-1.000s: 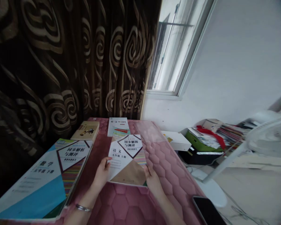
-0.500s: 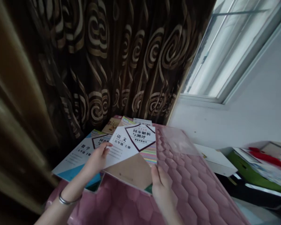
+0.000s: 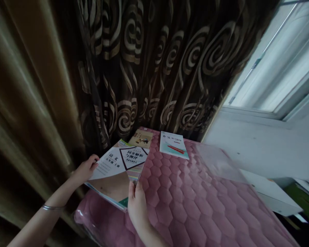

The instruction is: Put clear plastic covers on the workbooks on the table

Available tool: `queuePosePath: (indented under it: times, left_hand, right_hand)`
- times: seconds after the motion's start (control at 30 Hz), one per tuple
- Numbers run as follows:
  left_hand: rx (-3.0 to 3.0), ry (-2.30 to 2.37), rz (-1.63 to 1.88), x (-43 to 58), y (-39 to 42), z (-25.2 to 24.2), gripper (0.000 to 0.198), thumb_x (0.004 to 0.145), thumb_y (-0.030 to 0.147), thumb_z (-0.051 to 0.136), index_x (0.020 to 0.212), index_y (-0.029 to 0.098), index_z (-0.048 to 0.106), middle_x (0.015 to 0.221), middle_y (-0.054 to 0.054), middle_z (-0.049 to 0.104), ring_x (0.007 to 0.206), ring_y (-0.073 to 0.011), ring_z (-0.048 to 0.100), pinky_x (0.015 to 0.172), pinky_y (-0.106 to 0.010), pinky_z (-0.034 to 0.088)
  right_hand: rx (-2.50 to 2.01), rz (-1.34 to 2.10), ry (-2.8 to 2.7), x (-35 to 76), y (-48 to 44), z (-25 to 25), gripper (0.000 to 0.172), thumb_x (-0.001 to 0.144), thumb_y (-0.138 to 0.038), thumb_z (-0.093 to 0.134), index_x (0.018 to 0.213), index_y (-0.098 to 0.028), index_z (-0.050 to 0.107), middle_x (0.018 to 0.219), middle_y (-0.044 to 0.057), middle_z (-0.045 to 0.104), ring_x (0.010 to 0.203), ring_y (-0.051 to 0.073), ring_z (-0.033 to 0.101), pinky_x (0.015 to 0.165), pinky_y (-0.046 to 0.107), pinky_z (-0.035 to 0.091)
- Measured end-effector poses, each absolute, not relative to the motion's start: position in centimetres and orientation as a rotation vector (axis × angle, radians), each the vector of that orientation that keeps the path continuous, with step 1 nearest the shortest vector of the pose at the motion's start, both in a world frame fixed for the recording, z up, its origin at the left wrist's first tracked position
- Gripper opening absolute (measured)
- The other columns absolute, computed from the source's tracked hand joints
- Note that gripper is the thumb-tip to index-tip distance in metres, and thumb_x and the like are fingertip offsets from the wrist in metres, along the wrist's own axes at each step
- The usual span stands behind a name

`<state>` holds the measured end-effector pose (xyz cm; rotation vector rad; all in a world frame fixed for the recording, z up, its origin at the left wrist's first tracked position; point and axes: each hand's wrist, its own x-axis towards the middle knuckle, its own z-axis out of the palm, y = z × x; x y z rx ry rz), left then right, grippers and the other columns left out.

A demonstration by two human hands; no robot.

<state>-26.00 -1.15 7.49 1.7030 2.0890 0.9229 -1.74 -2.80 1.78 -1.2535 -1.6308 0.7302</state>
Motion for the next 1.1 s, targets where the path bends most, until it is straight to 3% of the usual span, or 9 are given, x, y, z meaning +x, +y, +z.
queuePosePath:
  times: [0.17, 0.33, 0.47, 0.63, 0.8, 1.1]
  left_hand:
    - [1.863, 2.157, 0.958, -27.0, -0.9, 5.1, 0.031, 0.079, 0.030, 0.043, 0.102, 0.021, 0.062, 0.099, -0.008, 0.067, 0.093, -0.0230, 0.065, 0.089, -0.037, 0.050]
    - [1.942, 2.231, 0.963, -27.2, -0.9, 4.2, 0.038, 0.080, 0.037, 0.043, 0.102, 0.019, 0.068, 0.096, -0.009, 0.064, 0.087, -0.0238, 0.065, 0.087, -0.038, 0.052]
    - [1.952, 2.290, 0.989, -27.1, -0.7, 3.2, 0.040, 0.081, 0.036, 0.040, 0.100, 0.019, 0.070, 0.102, -0.011, 0.066, 0.093, -0.0240, 0.066, 0.091, -0.036, 0.051]
    - [1.814, 2.266, 0.923, -27.0, -0.6, 2.4, 0.043, 0.083, 0.034, 0.036, 0.111, 0.022, 0.067, 0.113, -0.008, 0.071, 0.103, -0.0252, 0.067, 0.094, -0.036, 0.050]
    - [1.697, 2.273, 0.860, -27.3, -0.6, 2.9, 0.045, 0.082, 0.036, 0.037, 0.111, 0.021, 0.068, 0.113, -0.009, 0.072, 0.104, -0.0284, 0.068, 0.093, -0.039, 0.051]
    - [1.578, 2.263, 0.879, -27.4, -0.3, 3.0, 0.037, 0.079, 0.038, 0.042, 0.102, 0.030, 0.069, 0.103, -0.002, 0.076, 0.099, -0.0273, 0.070, 0.090, -0.039, 0.054]
  right_hand:
    - [-1.282, 0.709, -1.631, -2.0, -3.1, 0.6, 0.058, 0.097, -0.054, 0.024, 0.123, -0.011, 0.053, 0.111, 0.021, 0.068, 0.102, 0.025, 0.067, 0.083, 0.032, 0.053]
    - [-1.352, 0.782, -1.717, -1.3, -3.0, 1.0, 0.062, 0.096, -0.045, 0.031, 0.141, -0.003, 0.036, 0.105, 0.022, 0.070, 0.093, 0.027, 0.070, 0.076, 0.033, 0.053]
    - [-1.481, 0.751, -1.802, -0.8, -2.6, 1.2, 0.060, 0.095, -0.038, 0.032, 0.140, 0.001, 0.038, 0.101, 0.025, 0.070, 0.090, 0.031, 0.070, 0.074, 0.038, 0.053]
    - [-1.556, 0.701, -1.884, -0.3, -2.7, 1.3, 0.057, 0.096, -0.039, 0.030, 0.140, -0.004, 0.043, 0.096, 0.022, 0.072, 0.085, 0.032, 0.071, 0.070, 0.041, 0.053]
    - [-1.509, 0.748, -1.915, -0.1, -3.0, 1.7, 0.060, 0.098, -0.038, 0.024, 0.143, -0.002, 0.038, 0.112, 0.026, 0.067, 0.092, 0.034, 0.070, 0.077, 0.047, 0.053]
    - [-1.465, 0.866, -1.913, -0.4, -4.2, 0.7, 0.057, 0.098, -0.031, 0.030, 0.148, -0.004, 0.030, 0.125, 0.022, 0.062, 0.106, 0.032, 0.066, 0.089, 0.046, 0.052]
